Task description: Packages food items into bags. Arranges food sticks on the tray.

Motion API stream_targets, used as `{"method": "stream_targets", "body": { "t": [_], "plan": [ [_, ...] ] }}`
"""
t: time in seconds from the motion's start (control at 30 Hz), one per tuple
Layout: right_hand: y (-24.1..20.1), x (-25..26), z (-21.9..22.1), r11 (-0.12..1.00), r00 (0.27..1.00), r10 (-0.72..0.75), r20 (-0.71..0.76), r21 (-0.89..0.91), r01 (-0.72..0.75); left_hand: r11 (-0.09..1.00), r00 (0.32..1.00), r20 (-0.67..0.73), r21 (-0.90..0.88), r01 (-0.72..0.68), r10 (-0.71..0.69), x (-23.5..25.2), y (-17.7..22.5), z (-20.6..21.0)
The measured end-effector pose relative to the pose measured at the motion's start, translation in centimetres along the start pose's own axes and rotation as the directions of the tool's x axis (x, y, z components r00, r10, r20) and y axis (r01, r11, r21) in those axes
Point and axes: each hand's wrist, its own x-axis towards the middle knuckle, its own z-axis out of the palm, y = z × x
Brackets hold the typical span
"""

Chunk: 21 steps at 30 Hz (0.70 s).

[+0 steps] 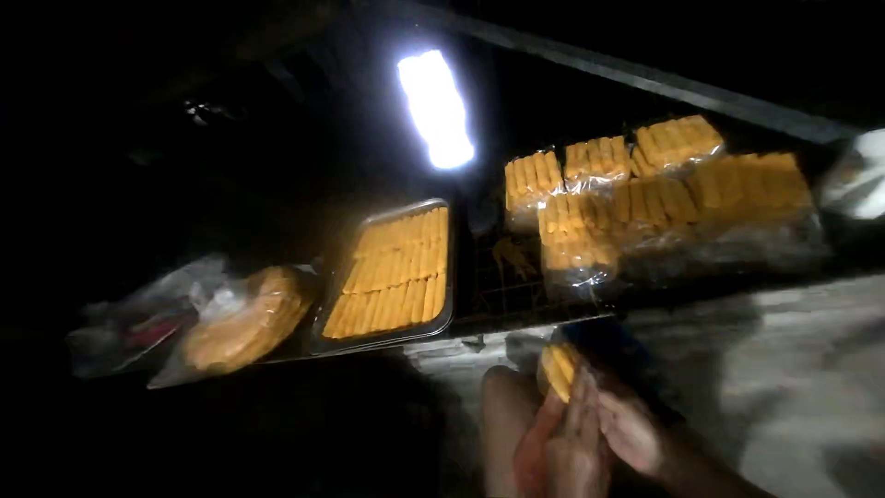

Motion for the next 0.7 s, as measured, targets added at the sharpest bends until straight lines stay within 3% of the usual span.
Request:
{"method": "stream_targets", "body": {
  "t": [0.1,0.27,0.43,0.53,0.63,0.7],
  "plan": [
    [-0.9,-0.1,0.0,1.000,0.990,0.027,0.141,-0.001,-0.027,0.998,0.999,-0.017,-0.061,-0.030,0.029,-0.1,0.5,-0.6],
    [-1.0,0.1,1.9,0.998,0.996,-0.040,0.083,-0.044,0.044,0.996,0.997,-0.054,-0.059,-0.066,0.063,-0.7,0.8,-0.9],
    [-1.7,1.7,2.8,0.997,0.982,-0.044,0.186,0.067,0.032,0.995,0.998,-0.043,-0.084,-0.046,0.042,-0.6,1.3,-1.0],
    [-2.6,1.5,2.9,0.993,0.970,-0.073,0.231,0.106,0.049,0.986,0.989,-0.065,-0.094,-0.137,0.131,-1.5,0.5,-0.9],
    [-5.7,-0.4,4.6,0.985,0.988,-0.091,0.126,-0.133,0.107,0.947,0.949,-0.202,-0.159,-0.277,0.244,-1.7,0.2,-3.1],
    [-6.1,0.8,3.3,0.921,0.942,-0.196,0.274,-0.277,0.273,0.954,0.925,-0.341,-0.180,-0.238,0.167,-1.0,0.0,-5.8]
  ]
}}
